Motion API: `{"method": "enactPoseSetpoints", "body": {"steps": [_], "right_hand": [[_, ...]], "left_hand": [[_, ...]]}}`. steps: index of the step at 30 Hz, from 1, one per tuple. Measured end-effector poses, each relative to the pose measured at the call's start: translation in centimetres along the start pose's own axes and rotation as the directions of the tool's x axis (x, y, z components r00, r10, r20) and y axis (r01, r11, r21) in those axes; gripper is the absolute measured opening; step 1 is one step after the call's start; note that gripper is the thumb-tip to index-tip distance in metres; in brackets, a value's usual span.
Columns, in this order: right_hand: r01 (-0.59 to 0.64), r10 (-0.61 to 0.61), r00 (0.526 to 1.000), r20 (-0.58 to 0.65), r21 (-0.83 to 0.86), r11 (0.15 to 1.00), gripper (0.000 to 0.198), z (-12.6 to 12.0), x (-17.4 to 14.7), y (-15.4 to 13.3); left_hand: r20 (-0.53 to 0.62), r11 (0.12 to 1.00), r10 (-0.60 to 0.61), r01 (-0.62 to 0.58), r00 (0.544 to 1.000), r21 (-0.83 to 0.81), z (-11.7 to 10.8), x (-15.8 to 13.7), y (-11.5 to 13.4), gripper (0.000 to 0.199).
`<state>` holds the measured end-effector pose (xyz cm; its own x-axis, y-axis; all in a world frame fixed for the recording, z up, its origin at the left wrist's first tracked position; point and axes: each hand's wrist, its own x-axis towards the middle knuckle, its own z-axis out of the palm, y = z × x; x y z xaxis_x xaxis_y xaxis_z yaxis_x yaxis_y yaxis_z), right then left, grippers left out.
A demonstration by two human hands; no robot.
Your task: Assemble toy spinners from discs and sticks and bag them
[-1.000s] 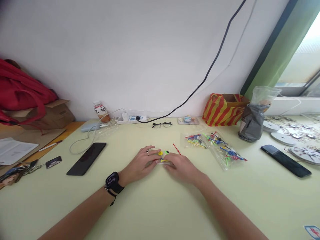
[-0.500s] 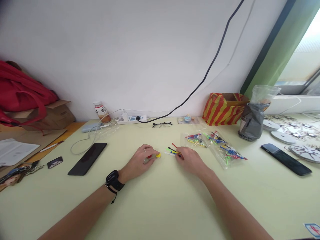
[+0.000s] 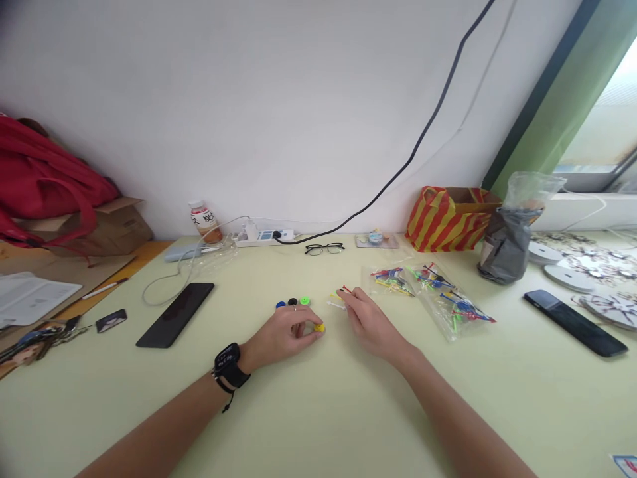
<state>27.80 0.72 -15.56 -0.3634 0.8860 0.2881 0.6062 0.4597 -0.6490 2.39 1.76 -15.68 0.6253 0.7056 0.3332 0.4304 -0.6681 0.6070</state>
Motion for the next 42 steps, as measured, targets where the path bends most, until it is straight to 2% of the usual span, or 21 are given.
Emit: {"method": "enactPoseSetpoints", "body": {"steps": [5,8,11,15,19,21,24,27,30,36,42], "right_hand": [[-0.056,0.059,0.998,-0.012,0.17,0.984,0.015,0.7,0.2,-0.5],[-0.02,0.031,0.998,-0.047,0.211,0.977,0.016,1.0,0.4,-0.8],[-0.037,0.059,0.995,-0.082,0.246,0.969,0.015,1.0,0.6,-1.0],[-0.114,0.134,0.991,-0.019,0.413,0.903,0.02,0.3,0.8,-1.5],[-0.204,0.218,0.975,0.044,0.567,0.798,0.026,-0.4,0.9,-2.1],[-0.254,0.231,0.966,0.12,0.633,0.731,0.026,-0.6,0.9,-2.3],[-0.335,0.242,0.942,0.232,0.67,0.662,0.029,-0.6,0.8,-2.1],[-0.37,0.277,0.929,0.247,0.664,0.65,0.029,-0.3,0.7,-1.7],[-0.384,0.305,0.922,0.24,0.673,0.632,0.027,0.0,0.7,-1.5],[-0.41,0.343,0.907,0.245,0.702,0.583,0.023,0.0,0.7,-1.4],[-0.407,0.343,0.904,0.254,0.753,0.517,0.036,0.6,0.8,-1.6]], "left_hand": [[-0.007,0.996,-0.041,0.041,0.999,-0.076,0.3,0.2,-0.4,0.012],[-0.007,0.998,-0.02,0.02,1.0,-0.061,0.2,0.3,-0.6,0.012],[-0.01,0.999,0.007,-0.008,1.0,-0.034,-0.1,0.4,-0.4,0.012],[0.0,0.997,0.051,-0.051,0.999,-0.05,-0.4,0.5,0.2,0.019],[-0.158,0.999,0.038,-0.039,0.987,-0.002,-0.8,0.4,0.5,0.016],[-0.231,0.998,-0.01,0.026,0.973,0.065,-1.1,0.3,0.3,0.008],[-0.274,0.957,-0.145,0.205,0.951,0.204,-2.0,0.2,-0.2,0.027],[-0.264,0.891,-0.26,0.336,0.929,0.304,-3.0,0.3,-0.8,0.039],[-0.229,0.854,-0.316,0.381,0.921,0.353,-3.5,0.4,-1.2,0.041],[-0.165,0.912,-0.262,0.3,0.951,0.279,-3.1,0.5,-1.4,0.032],[-0.114,0.975,-0.168,0.182,0.979,0.125,-2.8,0.3,-0.6,0.035]]}}
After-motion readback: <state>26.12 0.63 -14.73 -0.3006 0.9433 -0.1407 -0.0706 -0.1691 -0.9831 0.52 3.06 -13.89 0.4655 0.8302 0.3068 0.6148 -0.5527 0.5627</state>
